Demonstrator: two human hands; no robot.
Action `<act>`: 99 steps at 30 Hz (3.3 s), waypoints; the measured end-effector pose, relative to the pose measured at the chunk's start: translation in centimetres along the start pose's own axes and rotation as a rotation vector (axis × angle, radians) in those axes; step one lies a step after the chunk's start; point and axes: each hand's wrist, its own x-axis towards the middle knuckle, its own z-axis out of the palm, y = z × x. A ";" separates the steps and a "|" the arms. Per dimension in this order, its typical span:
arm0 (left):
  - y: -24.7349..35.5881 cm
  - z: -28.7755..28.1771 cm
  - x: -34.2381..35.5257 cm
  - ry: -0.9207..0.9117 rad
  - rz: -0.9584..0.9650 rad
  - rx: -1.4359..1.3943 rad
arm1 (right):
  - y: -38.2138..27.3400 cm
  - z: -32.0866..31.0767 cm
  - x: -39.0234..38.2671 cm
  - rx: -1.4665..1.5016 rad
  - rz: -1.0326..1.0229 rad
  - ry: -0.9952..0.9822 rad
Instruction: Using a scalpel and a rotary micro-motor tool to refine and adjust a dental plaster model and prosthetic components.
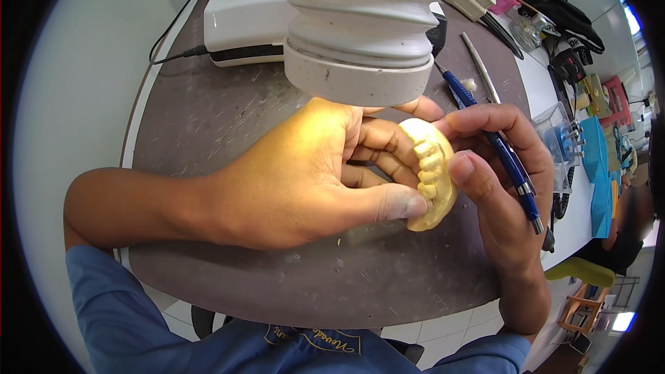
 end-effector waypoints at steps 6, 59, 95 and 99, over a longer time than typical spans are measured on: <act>-0.9 0.5 0.0 -0.037 0.328 0.276 | 0.3 -0.2 -0.9 -0.120 -0.147 0.090; -1.8 -0.2 -0.3 0.218 0.345 0.823 | 2.0 1.0 -1.8 -0.347 -0.455 -0.129; -2.5 -0.4 0.1 0.221 0.370 0.795 | 1.3 0.7 -1.8 -0.446 -0.340 -0.195; -2.4 -0.3 0.1 0.210 0.387 0.783 | 1.0 0.6 -1.9 -0.454 -0.325 -0.191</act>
